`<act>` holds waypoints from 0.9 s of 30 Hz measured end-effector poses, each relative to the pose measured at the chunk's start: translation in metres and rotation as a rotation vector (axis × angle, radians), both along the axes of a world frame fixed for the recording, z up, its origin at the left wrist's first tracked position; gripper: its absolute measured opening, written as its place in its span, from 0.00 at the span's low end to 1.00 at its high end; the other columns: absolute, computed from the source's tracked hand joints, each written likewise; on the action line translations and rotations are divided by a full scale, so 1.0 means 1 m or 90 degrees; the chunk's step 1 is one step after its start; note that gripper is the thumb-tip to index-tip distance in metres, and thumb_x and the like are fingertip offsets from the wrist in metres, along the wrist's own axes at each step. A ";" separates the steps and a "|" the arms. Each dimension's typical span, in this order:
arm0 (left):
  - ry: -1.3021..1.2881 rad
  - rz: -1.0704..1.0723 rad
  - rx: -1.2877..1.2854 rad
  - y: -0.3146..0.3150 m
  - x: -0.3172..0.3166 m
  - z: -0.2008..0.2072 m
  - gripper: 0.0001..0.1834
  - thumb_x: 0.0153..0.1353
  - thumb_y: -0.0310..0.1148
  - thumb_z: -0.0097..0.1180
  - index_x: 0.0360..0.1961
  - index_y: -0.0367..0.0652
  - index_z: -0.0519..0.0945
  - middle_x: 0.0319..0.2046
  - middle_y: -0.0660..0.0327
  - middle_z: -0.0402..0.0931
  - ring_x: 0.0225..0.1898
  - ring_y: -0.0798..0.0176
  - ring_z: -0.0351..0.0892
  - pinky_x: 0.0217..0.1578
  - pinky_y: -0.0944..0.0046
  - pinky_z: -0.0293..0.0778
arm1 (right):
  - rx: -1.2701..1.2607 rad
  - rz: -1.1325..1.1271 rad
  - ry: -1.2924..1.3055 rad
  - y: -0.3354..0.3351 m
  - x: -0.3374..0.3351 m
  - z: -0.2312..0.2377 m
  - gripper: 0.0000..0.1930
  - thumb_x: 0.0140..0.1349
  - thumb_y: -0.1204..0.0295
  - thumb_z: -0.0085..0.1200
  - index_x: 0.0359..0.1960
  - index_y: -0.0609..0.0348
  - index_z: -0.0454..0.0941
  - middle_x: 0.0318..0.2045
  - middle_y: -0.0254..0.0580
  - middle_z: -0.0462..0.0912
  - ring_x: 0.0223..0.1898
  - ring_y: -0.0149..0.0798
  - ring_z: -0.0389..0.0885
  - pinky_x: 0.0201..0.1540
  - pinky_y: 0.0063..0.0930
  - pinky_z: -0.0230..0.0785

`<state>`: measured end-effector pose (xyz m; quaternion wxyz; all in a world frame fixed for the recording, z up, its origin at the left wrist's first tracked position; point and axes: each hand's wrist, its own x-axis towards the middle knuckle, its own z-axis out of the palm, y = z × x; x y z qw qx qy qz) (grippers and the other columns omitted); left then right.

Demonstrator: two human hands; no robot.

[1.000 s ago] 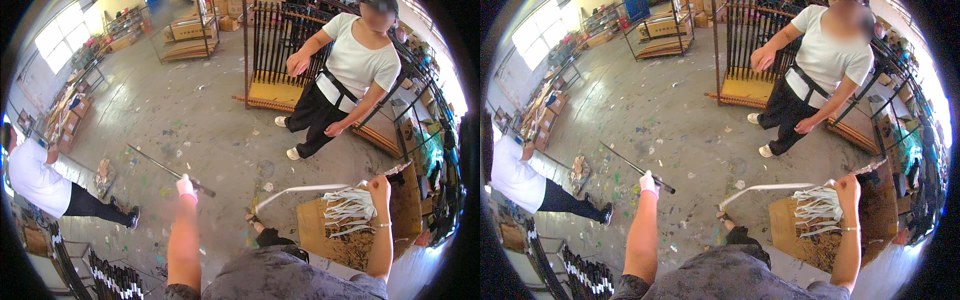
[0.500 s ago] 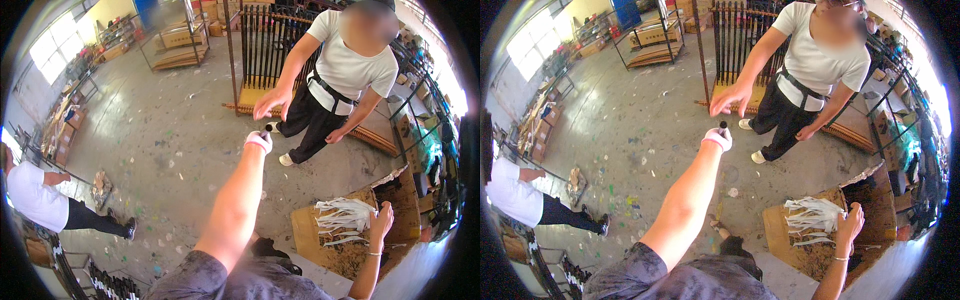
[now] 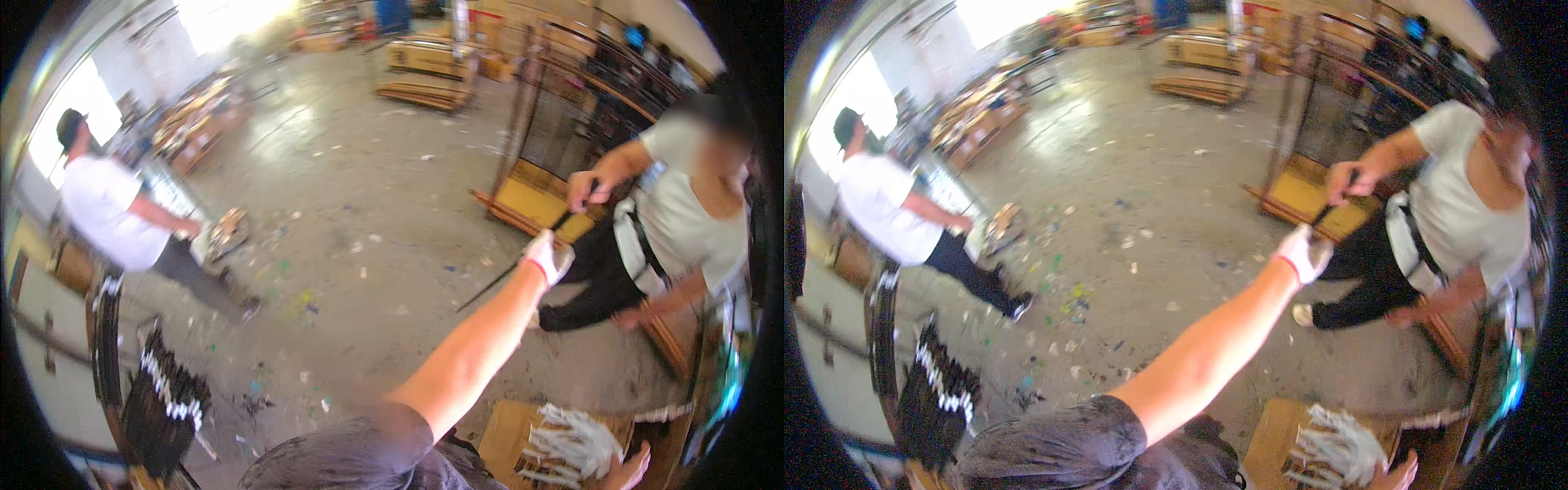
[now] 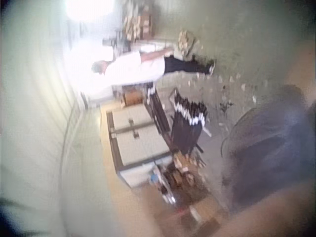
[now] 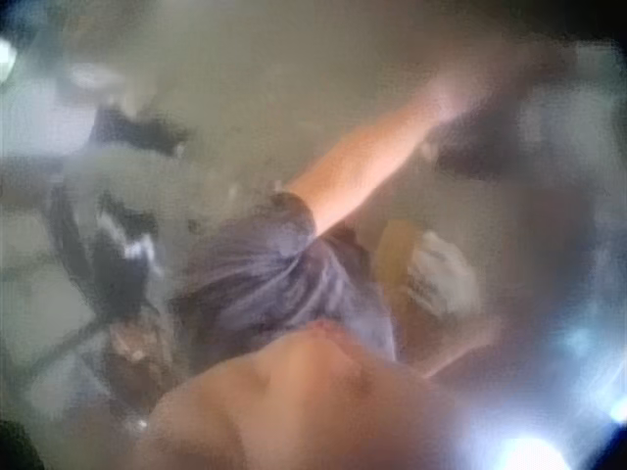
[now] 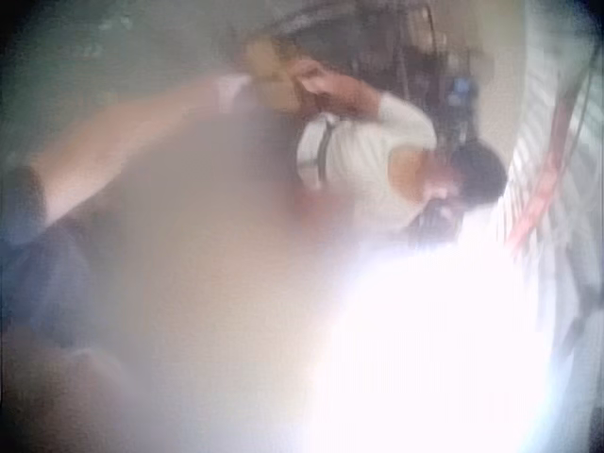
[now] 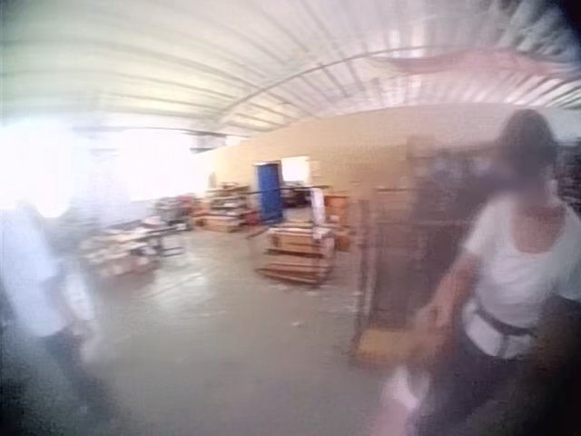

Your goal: The person wraps the ends of long poles with white tape while coworkers hold the poles and the tape roll.

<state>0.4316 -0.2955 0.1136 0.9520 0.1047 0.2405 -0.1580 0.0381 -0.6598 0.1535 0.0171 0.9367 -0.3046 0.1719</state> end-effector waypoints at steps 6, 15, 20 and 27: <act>-0.114 -0.152 0.220 0.091 -0.078 -0.003 0.17 0.64 0.48 0.48 0.39 0.44 0.73 0.35 0.58 0.75 0.33 0.61 0.77 0.35 0.61 0.76 | -0.071 0.209 -0.119 0.055 0.090 0.014 0.38 0.30 0.80 0.67 0.53 0.60 0.69 0.49 0.48 0.73 0.48 0.49 0.71 0.51 0.38 0.65; 0.061 -0.088 0.676 0.266 -0.348 -0.035 0.28 0.63 0.45 0.49 0.57 0.33 0.67 0.40 0.52 0.77 0.36 0.60 0.79 0.35 0.60 0.76 | 0.201 0.714 0.183 0.254 0.151 -0.096 0.30 0.30 0.74 0.68 0.43 0.60 0.74 0.37 0.45 0.76 0.38 0.44 0.75 0.44 0.35 0.68; 0.225 0.108 0.705 0.322 -0.482 -0.041 0.20 0.63 0.41 0.48 0.47 0.34 0.72 0.35 0.52 0.79 0.31 0.60 0.80 0.30 0.62 0.77 | 0.278 0.843 0.376 0.324 0.150 -0.170 0.26 0.35 0.66 0.70 0.39 0.58 0.76 0.34 0.46 0.78 0.38 0.48 0.77 0.42 0.40 0.68; 0.335 0.269 1.196 0.364 -0.555 0.017 0.23 0.59 0.39 0.53 0.51 0.35 0.70 0.42 0.47 0.75 0.43 0.52 0.76 0.44 0.56 0.72 | 0.237 0.934 0.507 0.391 0.152 -0.189 0.23 0.41 0.60 0.68 0.38 0.56 0.77 0.33 0.46 0.79 0.39 0.49 0.78 0.41 0.41 0.69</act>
